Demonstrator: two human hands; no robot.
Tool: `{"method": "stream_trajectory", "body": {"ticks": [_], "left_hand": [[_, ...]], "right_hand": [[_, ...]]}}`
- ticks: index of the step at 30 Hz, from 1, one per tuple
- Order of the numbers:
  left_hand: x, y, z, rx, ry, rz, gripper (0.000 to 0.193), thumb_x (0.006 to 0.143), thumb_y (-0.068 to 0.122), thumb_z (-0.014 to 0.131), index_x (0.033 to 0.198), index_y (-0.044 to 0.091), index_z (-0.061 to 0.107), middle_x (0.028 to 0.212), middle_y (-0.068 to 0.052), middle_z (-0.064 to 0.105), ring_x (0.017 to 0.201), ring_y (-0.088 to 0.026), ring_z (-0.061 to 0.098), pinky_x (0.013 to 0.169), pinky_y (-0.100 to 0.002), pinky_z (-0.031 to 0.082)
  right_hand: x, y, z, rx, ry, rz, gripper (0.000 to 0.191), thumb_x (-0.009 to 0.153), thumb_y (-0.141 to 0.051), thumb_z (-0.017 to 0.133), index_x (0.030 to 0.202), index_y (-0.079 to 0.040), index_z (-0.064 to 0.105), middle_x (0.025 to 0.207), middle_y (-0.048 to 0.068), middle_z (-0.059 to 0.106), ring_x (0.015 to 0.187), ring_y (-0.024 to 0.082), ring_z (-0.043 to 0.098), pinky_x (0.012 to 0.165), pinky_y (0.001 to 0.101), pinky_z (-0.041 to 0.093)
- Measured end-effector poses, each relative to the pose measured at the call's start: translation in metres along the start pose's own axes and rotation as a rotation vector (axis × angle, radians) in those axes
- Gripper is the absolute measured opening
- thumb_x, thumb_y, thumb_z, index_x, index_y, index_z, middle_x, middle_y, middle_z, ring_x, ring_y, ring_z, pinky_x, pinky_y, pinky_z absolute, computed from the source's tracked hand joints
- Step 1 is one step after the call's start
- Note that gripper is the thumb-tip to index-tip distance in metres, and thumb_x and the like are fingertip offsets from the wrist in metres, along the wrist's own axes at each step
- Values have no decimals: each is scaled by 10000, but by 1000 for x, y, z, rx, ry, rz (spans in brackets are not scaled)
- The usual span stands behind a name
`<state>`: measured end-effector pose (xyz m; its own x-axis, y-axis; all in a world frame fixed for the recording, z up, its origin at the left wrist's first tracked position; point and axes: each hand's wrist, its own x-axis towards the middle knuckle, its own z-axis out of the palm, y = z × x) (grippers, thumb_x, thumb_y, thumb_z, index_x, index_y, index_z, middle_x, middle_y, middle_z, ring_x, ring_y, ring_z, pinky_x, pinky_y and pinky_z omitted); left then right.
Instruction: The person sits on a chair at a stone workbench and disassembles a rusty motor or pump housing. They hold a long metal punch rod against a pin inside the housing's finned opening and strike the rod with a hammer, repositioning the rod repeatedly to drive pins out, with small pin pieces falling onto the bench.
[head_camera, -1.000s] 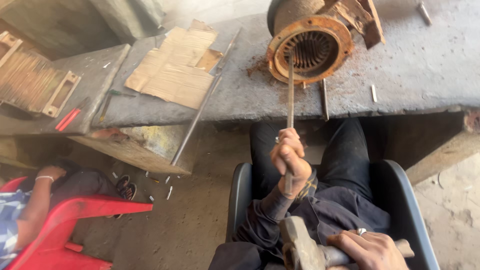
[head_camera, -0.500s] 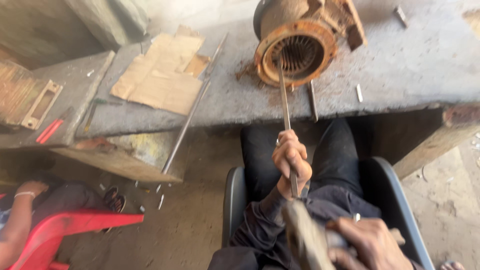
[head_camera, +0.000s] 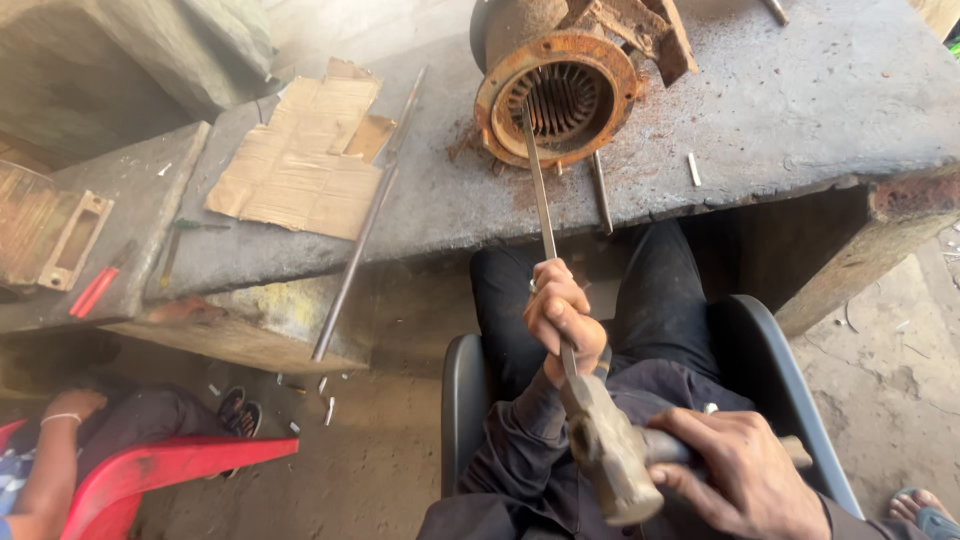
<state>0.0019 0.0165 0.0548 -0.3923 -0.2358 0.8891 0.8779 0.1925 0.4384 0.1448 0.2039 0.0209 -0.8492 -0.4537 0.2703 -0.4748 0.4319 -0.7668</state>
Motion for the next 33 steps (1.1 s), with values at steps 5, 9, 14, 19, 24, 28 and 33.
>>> {"method": "stream_trajectory", "body": {"ticks": [5,9,14,19,24,28,33], "left_hand": [[0,0,2,31,-65,105,516,1147,285,334,676,86,407,605,-45,440,609,-214,475,648,-366,416],[1,2,1,42,-76,99,524,1147,260,348,661,73,410,599,-50,476,603,-232,482,626,-356,406],[5,1,2,30,-69,153,486,1129,224,364,669,78,417,591,-51,467,588,-232,481,628,-360,418],[5,-5,2,25,-64,140,439,1107,207,353,696,72,432,597,-46,449,590,-220,469,648,-360,414],[3,-10,-2,28,-90,195,435,1109,152,376,681,80,399,579,-39,449,568,-217,437,635,-365,419],[1,-14,-5,39,-122,133,352,1048,80,363,699,88,399,616,-36,431,596,-217,447,672,-365,435],[1,-21,4,47,-129,169,448,1114,183,423,678,77,420,602,-45,496,602,-234,503,661,-384,435]], "right_hand": [[-5,-2,4,-130,-12,-321,530,825,-546,750,994,-46,701,802,107,746,670,267,743,575,385,570],[-8,5,16,-176,61,-136,493,788,-499,744,969,-41,720,835,110,784,650,254,766,574,363,585],[-5,19,20,-187,21,-341,396,883,-461,698,1023,-91,721,864,53,773,748,222,786,632,337,594],[-3,23,15,-135,29,-197,456,800,-479,757,953,-50,732,749,72,766,656,250,780,582,381,596],[0,22,13,-117,29,-302,459,838,-503,749,898,-49,727,694,87,720,627,235,778,553,374,592],[5,25,7,-53,7,-217,448,837,-455,701,975,-30,723,774,92,764,667,242,784,580,367,590],[9,24,2,-54,50,-374,408,866,-430,719,965,-37,668,786,92,707,670,245,746,579,364,581]]}}
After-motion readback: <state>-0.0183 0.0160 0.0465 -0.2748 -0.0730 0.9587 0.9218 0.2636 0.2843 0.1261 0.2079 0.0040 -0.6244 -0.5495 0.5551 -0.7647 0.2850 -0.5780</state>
